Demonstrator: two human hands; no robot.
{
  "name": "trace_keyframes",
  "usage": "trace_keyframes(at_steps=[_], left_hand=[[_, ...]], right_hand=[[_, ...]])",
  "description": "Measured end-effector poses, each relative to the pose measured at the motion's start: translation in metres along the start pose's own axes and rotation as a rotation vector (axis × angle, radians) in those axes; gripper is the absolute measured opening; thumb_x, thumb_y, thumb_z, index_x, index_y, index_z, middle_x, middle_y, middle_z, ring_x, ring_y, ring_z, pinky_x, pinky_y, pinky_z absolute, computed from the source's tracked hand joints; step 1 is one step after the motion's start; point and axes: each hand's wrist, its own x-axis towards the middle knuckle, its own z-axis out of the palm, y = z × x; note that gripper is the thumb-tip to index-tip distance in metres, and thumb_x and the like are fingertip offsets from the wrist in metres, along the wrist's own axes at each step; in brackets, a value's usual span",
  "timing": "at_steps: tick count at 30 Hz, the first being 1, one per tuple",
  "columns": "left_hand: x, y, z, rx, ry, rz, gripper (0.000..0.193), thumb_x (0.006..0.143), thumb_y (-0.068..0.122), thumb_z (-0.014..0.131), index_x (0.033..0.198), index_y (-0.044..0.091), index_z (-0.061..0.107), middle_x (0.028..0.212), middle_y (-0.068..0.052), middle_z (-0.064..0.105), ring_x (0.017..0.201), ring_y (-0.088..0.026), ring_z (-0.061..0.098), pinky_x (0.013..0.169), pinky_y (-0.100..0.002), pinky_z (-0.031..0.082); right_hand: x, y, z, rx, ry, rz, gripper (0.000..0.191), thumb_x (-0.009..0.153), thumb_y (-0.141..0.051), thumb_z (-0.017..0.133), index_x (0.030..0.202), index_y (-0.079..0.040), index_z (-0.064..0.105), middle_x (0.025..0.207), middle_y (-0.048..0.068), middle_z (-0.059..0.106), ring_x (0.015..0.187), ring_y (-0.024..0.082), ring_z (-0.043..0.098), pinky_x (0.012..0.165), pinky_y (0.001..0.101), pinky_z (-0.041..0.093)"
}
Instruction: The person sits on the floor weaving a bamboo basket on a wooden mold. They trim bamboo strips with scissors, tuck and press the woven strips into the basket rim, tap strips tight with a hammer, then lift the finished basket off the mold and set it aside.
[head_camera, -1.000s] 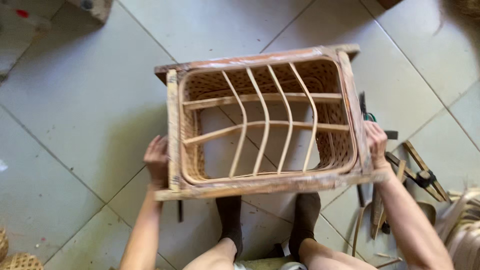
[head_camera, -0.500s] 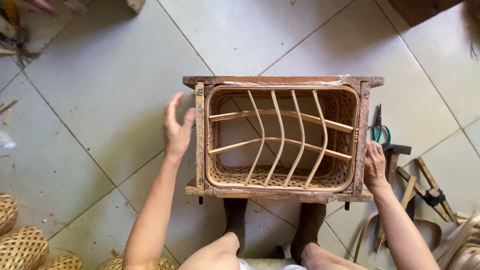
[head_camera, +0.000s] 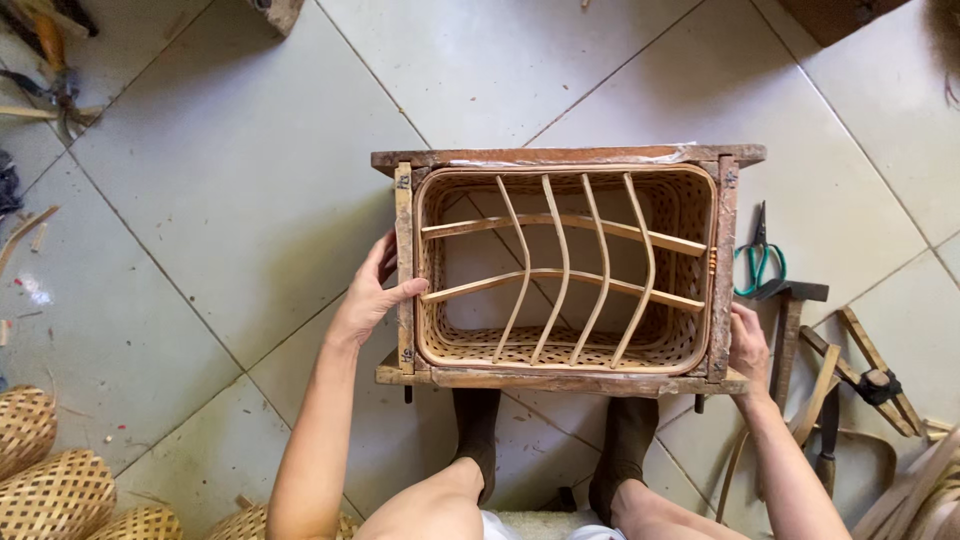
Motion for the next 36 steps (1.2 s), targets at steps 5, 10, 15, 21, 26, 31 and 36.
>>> trace_keyframes(at_steps=[5,10,15,21,26,31,36], left_hand=[[0.007,0.014,0.018,0.509,0.290,0.335,0.090,0.088,0.030,0.080,0.162,0.011,0.032,0.171,-0.014,0.024,0.156,-0.030,0.028,0.127,-0.048,0.027],[0.057,0.027,0.069,1.310,0.327,0.719,0.077,0.095,0.036,0.076,0.159,0.014,0.040,0.164,-0.011,0.029,0.154,-0.032,0.023,0.123,-0.068,0.016],[0.062,0.031,0.088,1.304,0.336,0.702,0.072,0.094,0.034,0.074,0.157,0.020,0.043,0.149,-0.011,0.038,0.146,-0.032,0.032,0.120,-0.068,0.023],[0.064,0.037,0.098,1.386,0.386,0.654,0.069,0.095,0.028,0.074,0.157,0.026,0.045,0.143,-0.012,0.040,0.141,-0.033,0.036,0.120,-0.069,0.028],[0.064,0.036,0.101,1.439,0.397,0.638,0.073,0.094,0.024,0.075,0.159,0.026,0.043,0.144,-0.011,0.040,0.142,-0.031,0.038,0.121,-0.068,0.027],[0.056,0.037,0.095,1.285,0.344,0.637,0.072,0.091,0.024,0.075,0.156,0.024,0.044,0.149,-0.013,0.040,0.146,-0.032,0.034,0.121,-0.068,0.025],[0.023,0.034,0.097,0.995,0.259,0.668,0.069,0.096,0.025,0.073,0.156,0.019,0.040,0.162,-0.015,0.036,0.155,-0.031,0.023,0.128,-0.059,0.009]], right_hand=[[-0.006,-0.004,-0.002,0.081,-0.014,0.019,0.041,0.088,-0.006,0.066,0.128,-0.007,0.064,0.131,0.013,0.061,0.116,0.033,0.065,0.097,0.0416,0.055],[-0.001,-0.011,-0.004,0.074,-0.018,0.003,0.044,0.081,-0.004,0.068,0.125,-0.004,0.065,0.127,0.016,0.061,0.117,0.035,0.060,0.098,0.0430,0.050],[0.002,-0.016,-0.010,0.086,-0.013,0.021,0.037,0.084,-0.005,0.068,0.121,-0.005,0.066,0.125,0.015,0.063,0.118,0.034,0.061,0.099,0.0425,0.051],[0.004,-0.024,-0.012,0.217,-0.016,0.103,0.036,0.085,-0.006,0.070,0.121,-0.001,0.067,0.119,0.013,0.066,0.109,0.030,0.064,0.094,0.0400,0.052],[0.023,-0.022,-0.012,0.905,-0.052,0.670,0.025,0.104,-0.016,0.061,0.126,-0.005,0.067,0.109,0.002,0.071,0.094,0.008,0.066,0.082,0.0250,0.055],[0.040,-0.015,-0.010,1.219,-0.156,0.638,0.032,0.108,-0.021,0.057,0.135,-0.005,0.063,0.110,0.001,0.070,0.091,0.006,0.066,0.078,0.0218,0.054],[0.038,-0.013,-0.010,1.131,-0.256,0.632,0.038,0.109,-0.027,0.054,0.141,-0.009,0.061,0.104,-0.002,0.067,0.083,0.005,0.060,0.068,0.0224,0.052]])
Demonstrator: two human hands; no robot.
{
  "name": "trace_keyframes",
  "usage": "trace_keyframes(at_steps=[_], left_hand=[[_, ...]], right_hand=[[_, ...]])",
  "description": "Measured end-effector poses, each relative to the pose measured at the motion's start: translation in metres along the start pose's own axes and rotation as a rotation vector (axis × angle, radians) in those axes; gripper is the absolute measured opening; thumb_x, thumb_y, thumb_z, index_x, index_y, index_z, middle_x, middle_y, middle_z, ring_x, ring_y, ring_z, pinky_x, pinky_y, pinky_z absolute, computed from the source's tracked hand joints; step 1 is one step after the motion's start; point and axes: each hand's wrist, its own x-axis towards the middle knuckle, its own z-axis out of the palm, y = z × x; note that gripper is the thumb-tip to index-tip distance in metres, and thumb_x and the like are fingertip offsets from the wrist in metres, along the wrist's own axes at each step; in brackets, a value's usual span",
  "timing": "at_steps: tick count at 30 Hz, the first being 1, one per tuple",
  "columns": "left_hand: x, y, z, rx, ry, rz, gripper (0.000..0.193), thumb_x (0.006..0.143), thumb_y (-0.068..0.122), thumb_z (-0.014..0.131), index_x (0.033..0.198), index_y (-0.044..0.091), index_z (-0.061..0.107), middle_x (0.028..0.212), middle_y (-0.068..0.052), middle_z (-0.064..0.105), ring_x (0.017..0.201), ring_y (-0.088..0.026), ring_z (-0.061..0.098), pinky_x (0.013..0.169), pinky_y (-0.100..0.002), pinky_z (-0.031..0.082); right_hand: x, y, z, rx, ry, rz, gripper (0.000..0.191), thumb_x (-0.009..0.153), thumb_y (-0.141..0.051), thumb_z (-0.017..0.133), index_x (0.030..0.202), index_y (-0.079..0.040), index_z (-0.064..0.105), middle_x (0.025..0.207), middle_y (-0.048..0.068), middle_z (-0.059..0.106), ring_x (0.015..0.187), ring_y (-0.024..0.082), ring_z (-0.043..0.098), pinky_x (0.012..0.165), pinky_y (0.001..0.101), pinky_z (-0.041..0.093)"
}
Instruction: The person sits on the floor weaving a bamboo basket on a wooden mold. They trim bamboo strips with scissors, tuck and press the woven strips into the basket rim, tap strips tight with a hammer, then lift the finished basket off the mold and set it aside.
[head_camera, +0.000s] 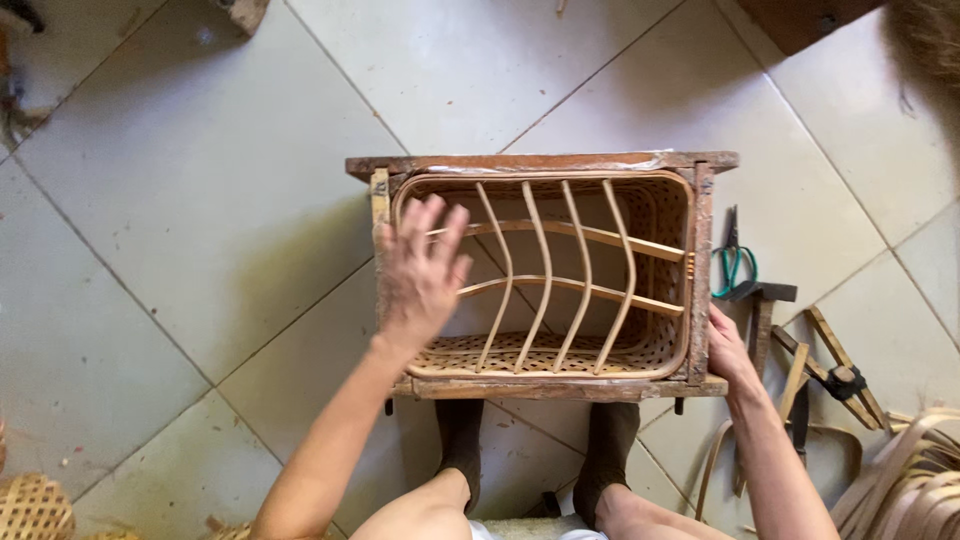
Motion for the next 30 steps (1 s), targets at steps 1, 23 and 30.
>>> trace_keyframes(at_steps=[1,23,30], left_hand=[[-0.007,0.010,0.003,-0.049,0.012,0.054,0.069,0.097,0.026,0.073,0.157,0.020,0.040,0.163,-0.014,0.036,0.157,-0.031,0.021,0.129,-0.057,0.004],[0.013,0.034,0.051,0.513,-0.529,0.170,0.047,0.091,0.016,0.061,0.136,0.028,0.063,0.168,-0.006,0.030,0.160,-0.028,0.006,0.114,-0.075,-0.007],[0.021,-0.020,0.015,0.854,-0.548,0.116,0.060,0.085,0.022,0.061,0.144,0.029,0.056,0.173,0.001,0.018,0.157,-0.036,-0.007,0.102,-0.080,-0.015]], right_hand=[[-0.001,-0.001,0.000,-0.068,-0.029,-0.040,0.037,0.109,-0.025,0.054,0.140,-0.007,0.061,0.104,-0.002,0.067,0.084,0.005,0.060,0.070,0.0230,0.052],[-0.009,-0.031,0.150,-0.830,-0.153,-0.840,0.037,0.092,-0.011,0.070,0.128,-0.006,0.066,0.123,0.015,0.066,0.118,0.033,0.064,0.102,0.0421,0.053],[-0.044,-0.023,-0.016,-1.131,0.545,-0.630,0.051,0.084,-0.008,0.073,0.133,-0.004,0.059,0.130,0.019,0.059,0.122,0.036,0.056,0.104,0.0449,0.047]])
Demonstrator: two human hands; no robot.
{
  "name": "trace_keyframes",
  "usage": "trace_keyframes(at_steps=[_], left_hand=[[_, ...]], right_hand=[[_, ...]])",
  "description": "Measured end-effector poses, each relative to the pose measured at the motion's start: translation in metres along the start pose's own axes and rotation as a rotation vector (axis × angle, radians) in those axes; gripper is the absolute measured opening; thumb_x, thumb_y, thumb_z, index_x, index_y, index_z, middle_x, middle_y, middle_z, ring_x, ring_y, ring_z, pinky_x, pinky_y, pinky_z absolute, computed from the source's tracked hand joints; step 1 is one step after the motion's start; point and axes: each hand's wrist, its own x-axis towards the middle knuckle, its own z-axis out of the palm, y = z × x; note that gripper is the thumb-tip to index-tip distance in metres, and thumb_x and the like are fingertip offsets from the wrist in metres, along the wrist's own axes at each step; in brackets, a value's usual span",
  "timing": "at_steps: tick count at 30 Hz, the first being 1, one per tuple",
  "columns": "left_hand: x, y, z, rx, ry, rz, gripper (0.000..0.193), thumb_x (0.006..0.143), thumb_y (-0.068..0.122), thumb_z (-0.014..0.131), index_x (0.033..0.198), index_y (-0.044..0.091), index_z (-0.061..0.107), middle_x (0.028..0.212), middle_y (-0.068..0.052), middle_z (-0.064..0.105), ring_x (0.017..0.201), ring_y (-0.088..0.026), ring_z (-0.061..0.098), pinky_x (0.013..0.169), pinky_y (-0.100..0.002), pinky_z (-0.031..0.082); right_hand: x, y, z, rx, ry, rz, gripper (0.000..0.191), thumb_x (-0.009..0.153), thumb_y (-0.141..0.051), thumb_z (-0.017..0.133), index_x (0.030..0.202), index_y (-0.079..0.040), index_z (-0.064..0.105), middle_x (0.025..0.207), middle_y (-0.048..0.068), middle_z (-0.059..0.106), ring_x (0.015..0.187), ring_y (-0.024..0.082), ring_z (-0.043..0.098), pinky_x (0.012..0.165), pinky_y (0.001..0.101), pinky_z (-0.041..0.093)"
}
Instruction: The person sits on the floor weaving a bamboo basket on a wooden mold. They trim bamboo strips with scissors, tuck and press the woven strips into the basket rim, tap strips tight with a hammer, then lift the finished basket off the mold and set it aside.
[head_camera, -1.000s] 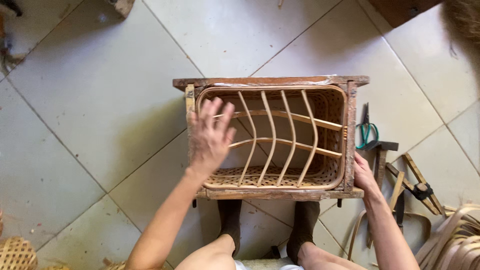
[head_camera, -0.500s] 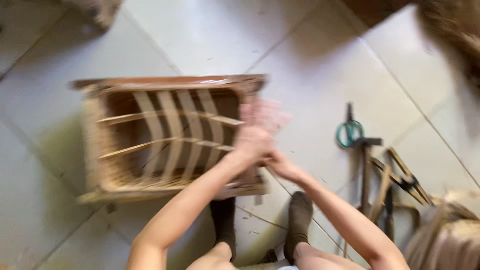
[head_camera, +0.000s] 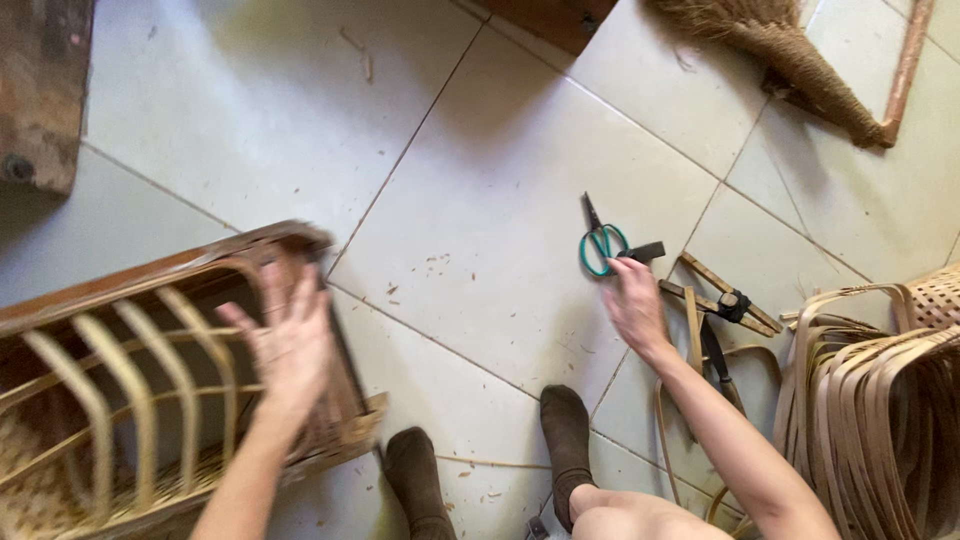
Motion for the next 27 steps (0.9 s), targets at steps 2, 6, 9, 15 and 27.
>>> trace_keyframes(at_steps=[2,6,9,15,27], left_hand=[[-0.006,-0.026,0.015,-0.054,0.023,-0.043,0.057,0.089,0.027,0.063,0.146,0.029,0.059,0.177,0.003,0.020,0.163,-0.036,-0.009,0.108,-0.079,-0.017],[-0.017,-0.080,0.048,0.010,0.034,-0.101,0.061,0.089,0.029,0.065,0.149,0.034,0.059,0.183,0.004,0.020,0.169,-0.039,-0.013,0.112,-0.076,-0.019],[-0.025,-0.118,0.063,0.216,-0.075,-0.165,0.062,0.097,0.040,0.060,0.157,0.044,0.046,0.184,0.001,0.003,0.167,-0.038,-0.021,0.108,-0.076,-0.022],[-0.043,-0.161,0.062,-0.631,0.135,-0.478,0.086,0.095,0.036,0.048,0.172,0.043,0.011,0.184,-0.007,-0.019,0.157,-0.031,-0.023,0.111,-0.082,-0.018],[-0.035,-0.149,0.078,-0.546,0.297,-0.688,0.074,0.099,0.029,0.062,0.169,0.034,0.038,0.186,-0.011,-0.004,0.167,-0.042,0.010,0.124,-0.072,-0.008]], right_hand=[[-0.021,0.027,-0.016,-0.047,-0.018,0.111,0.057,0.083,-0.011,0.074,0.137,-0.006,0.056,0.129,0.020,0.057,0.116,0.035,0.058,0.100,0.0441,0.048],[-0.063,0.056,-0.029,-0.148,-0.138,0.362,0.053,0.086,-0.018,0.074,0.137,-0.014,0.058,0.122,0.012,0.063,0.111,0.033,0.064,0.092,0.0432,0.052],[-0.083,0.072,-0.031,-0.223,-0.202,0.400,0.056,0.083,-0.022,0.078,0.135,-0.013,0.058,0.116,0.010,0.067,0.101,0.034,0.067,0.086,0.0446,0.052],[-0.108,0.094,-0.036,0.518,-0.304,0.577,0.044,0.087,-0.033,0.076,0.121,-0.008,0.063,0.095,0.005,0.073,0.087,0.019,0.068,0.074,0.0320,0.055],[-0.068,0.060,-0.029,0.980,-0.409,0.720,0.034,0.091,-0.038,0.065,0.083,-0.008,0.052,0.048,0.003,0.052,0.035,0.014,0.048,0.033,0.0289,0.039]])
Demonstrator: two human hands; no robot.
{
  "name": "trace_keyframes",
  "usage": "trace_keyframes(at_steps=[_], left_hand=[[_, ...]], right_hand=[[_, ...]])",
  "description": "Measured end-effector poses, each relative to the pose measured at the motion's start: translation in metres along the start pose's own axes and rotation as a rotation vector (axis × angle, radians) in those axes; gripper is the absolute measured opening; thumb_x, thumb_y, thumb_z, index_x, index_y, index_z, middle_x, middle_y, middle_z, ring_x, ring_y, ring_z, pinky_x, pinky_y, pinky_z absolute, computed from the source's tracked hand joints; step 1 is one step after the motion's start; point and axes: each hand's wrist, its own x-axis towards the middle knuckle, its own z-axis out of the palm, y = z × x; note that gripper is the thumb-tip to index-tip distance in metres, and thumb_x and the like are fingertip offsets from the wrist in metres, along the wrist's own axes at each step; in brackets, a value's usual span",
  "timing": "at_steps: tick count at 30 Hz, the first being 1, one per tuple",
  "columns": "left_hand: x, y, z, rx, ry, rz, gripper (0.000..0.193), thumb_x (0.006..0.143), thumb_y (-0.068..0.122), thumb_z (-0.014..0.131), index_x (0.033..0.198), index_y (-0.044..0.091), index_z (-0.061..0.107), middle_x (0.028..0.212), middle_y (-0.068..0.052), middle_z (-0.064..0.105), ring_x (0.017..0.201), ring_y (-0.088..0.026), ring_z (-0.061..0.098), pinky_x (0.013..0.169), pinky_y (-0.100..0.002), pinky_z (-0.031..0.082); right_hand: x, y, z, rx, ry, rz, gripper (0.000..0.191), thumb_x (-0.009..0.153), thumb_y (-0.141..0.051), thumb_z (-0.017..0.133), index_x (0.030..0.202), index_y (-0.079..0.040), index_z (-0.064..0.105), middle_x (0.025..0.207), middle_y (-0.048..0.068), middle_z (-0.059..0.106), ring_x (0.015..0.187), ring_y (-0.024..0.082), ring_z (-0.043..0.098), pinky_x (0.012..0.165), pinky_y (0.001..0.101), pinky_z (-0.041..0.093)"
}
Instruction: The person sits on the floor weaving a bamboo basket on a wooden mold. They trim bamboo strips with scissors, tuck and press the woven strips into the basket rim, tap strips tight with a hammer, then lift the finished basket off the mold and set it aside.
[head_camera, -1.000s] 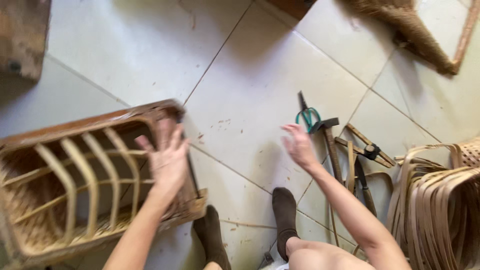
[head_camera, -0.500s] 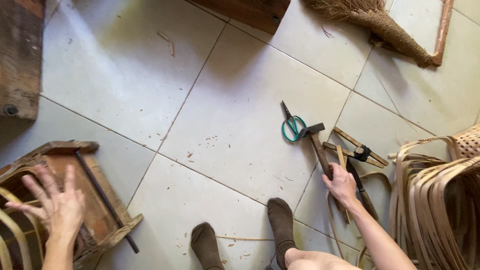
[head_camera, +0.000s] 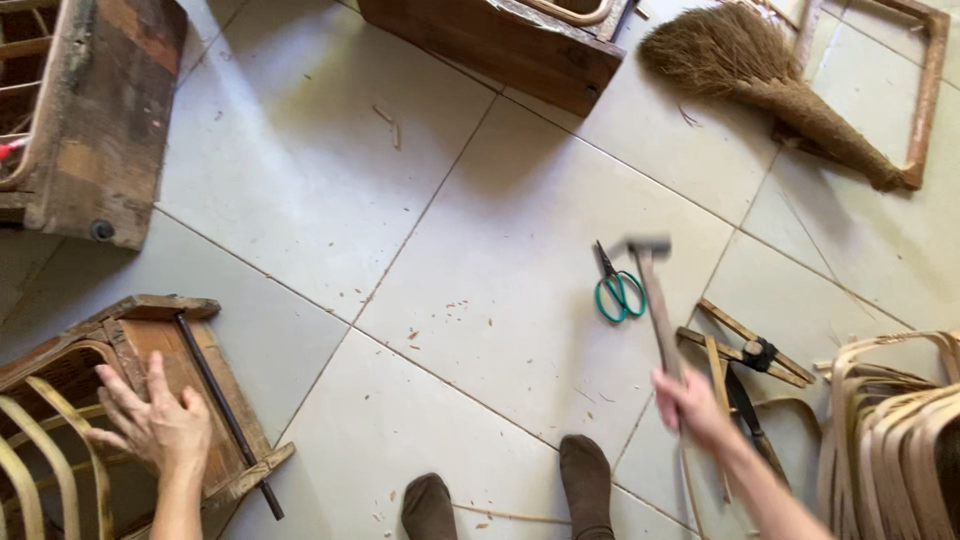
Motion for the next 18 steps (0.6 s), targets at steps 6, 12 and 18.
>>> trace_keyframes(at_steps=[6,12,18], left_hand=[[-0.001,-0.004,0.005,0.017,0.017,0.013,0.052,0.097,0.029,0.070,0.148,0.031,0.061,0.183,-0.014,0.004,0.165,-0.048,0.017,0.127,-0.068,0.018],[-0.003,-0.003,0.003,0.030,0.045,0.036,0.043,0.096,0.025,0.073,0.139,0.027,0.070,0.178,-0.012,0.009,0.164,-0.045,0.024,0.126,-0.060,0.033],[-0.006,-0.005,0.006,-0.051,0.045,0.017,0.038,0.097,0.025,0.072,0.135,0.024,0.072,0.178,-0.011,0.010,0.160,-0.044,0.026,0.121,-0.063,0.039]], right_hand=[[0.143,-0.195,0.039,-0.042,0.083,-0.385,0.032,0.100,-0.034,0.062,0.078,-0.015,0.049,0.053,-0.002,0.049,0.040,0.010,0.047,0.037,0.0268,0.034],[0.209,-0.315,0.076,-0.142,0.216,-0.474,0.022,0.103,-0.020,0.063,0.089,-0.009,0.050,0.064,-0.003,0.055,0.047,0.007,0.053,0.040,0.0261,0.043],[0.206,-0.298,0.105,-0.105,0.229,-0.432,0.021,0.100,-0.017,0.064,0.088,-0.008,0.049,0.063,-0.001,0.055,0.046,0.010,0.054,0.038,0.0277,0.044]])
